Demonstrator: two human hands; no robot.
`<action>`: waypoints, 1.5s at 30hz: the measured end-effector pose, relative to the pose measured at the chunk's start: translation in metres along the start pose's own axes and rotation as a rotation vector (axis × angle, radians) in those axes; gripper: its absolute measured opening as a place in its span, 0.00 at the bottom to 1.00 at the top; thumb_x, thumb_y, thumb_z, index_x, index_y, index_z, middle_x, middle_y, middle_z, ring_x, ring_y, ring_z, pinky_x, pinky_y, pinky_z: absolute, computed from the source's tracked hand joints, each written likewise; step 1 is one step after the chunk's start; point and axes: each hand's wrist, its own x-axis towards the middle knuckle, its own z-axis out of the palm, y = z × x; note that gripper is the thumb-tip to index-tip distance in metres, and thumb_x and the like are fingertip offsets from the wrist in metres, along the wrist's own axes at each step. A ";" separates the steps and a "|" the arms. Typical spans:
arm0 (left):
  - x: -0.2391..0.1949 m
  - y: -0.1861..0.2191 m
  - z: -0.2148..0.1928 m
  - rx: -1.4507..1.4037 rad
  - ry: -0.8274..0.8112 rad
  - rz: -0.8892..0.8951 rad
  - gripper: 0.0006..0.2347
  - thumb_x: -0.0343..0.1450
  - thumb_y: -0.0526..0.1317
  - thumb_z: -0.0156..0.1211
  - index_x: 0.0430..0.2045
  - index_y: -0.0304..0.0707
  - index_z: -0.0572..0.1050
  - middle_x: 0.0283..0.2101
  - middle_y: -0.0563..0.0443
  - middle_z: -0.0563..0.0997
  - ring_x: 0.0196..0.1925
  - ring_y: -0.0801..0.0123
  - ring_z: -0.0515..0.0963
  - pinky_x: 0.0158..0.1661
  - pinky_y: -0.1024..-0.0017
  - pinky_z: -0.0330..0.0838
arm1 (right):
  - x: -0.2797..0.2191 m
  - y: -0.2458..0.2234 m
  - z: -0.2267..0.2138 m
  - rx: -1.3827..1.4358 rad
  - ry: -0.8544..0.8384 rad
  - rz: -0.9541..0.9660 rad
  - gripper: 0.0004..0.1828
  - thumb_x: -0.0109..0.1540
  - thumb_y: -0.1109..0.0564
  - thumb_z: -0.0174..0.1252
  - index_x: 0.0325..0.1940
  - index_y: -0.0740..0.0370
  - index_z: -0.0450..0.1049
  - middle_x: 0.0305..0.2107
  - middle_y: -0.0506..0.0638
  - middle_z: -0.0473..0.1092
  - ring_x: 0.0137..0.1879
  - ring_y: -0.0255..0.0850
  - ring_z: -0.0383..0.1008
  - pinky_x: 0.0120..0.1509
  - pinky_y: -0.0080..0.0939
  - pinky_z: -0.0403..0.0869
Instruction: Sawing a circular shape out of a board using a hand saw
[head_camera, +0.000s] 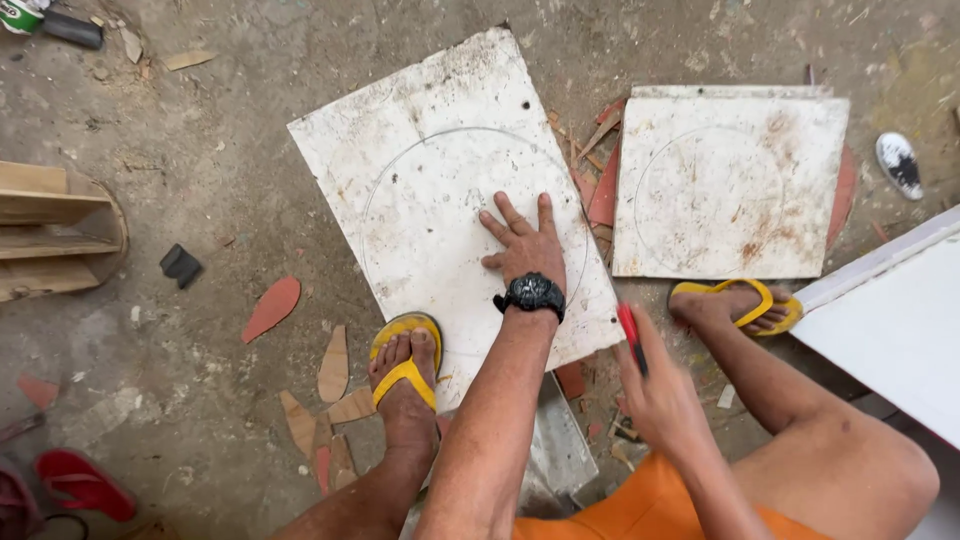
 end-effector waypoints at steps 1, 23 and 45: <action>0.001 0.000 -0.006 -0.007 0.006 -0.002 0.42 0.69 0.17 0.43 0.76 0.62 0.41 0.74 0.19 0.33 0.74 0.18 0.42 0.46 0.33 0.74 | -0.008 0.020 0.001 -0.005 0.004 -0.006 0.36 0.65 0.41 0.39 0.80 0.39 0.49 0.50 0.60 0.76 0.31 0.62 0.83 0.46 0.51 0.71; -0.005 -0.004 -0.007 -0.121 -0.053 0.061 0.33 0.76 0.28 0.46 0.76 0.52 0.40 0.74 0.14 0.32 0.74 0.13 0.37 0.50 0.23 0.65 | -0.029 0.033 -0.004 -0.063 -0.018 0.059 0.38 0.65 0.46 0.45 0.80 0.28 0.45 0.52 0.74 0.71 0.55 0.73 0.75 0.57 0.72 0.74; 0.003 -0.002 0.010 0.032 0.066 0.004 0.40 0.69 0.20 0.42 0.75 0.66 0.45 0.74 0.19 0.37 0.73 0.18 0.46 0.42 0.36 0.74 | -0.033 0.050 0.001 -0.026 -0.050 0.192 0.38 0.64 0.43 0.44 0.79 0.22 0.45 0.56 0.50 0.75 0.45 0.61 0.81 0.52 0.47 0.72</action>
